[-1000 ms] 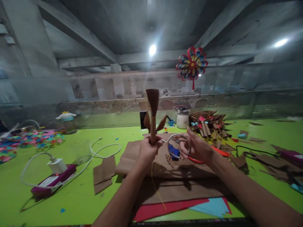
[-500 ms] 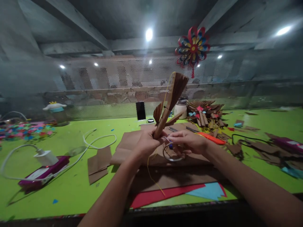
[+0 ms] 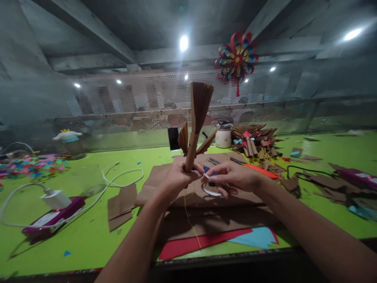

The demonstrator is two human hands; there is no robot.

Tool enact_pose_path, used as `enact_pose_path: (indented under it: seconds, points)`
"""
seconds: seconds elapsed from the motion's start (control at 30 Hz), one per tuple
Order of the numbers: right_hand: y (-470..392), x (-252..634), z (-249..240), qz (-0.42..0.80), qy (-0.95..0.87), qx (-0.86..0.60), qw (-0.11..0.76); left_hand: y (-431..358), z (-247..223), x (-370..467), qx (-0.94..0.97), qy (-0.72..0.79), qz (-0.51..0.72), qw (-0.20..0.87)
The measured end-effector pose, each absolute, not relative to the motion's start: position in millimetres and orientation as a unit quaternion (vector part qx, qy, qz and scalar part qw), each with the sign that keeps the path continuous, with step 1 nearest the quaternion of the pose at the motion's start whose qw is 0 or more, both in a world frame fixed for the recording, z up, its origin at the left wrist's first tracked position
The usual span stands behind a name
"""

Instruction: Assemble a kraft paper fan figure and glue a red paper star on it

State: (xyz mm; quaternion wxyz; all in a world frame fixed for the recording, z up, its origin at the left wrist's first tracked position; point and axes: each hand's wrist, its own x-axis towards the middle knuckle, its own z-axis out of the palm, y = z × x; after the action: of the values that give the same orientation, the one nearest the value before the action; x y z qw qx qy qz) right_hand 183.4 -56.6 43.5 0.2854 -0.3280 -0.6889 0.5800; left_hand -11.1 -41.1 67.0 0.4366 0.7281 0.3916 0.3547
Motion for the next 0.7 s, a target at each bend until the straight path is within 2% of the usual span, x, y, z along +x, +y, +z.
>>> enact_pose_path:
  seconds: [0.2, 0.33, 0.53, 0.7]
  points:
    - [-57, 182, 47, 0.570, -0.678, -0.330, 0.326, -32, 64, -19, 0.688, 0.332, 0.357, 0.538]
    - [-52, 185, 47, 0.450, -0.710, -0.377, 0.388, -25, 57, -20, 0.607, 0.359, 0.399, 0.586]
    - [-56, 187, 51, 0.328, -0.747, -0.377, 0.439, -24, 50, -14, 0.651, 0.389, 0.414, 0.503]
    - [-64, 180, 55, 0.275, -0.768, -0.390, 0.427, -9, 36, -10, 0.739, 0.365, 0.393, 0.408]
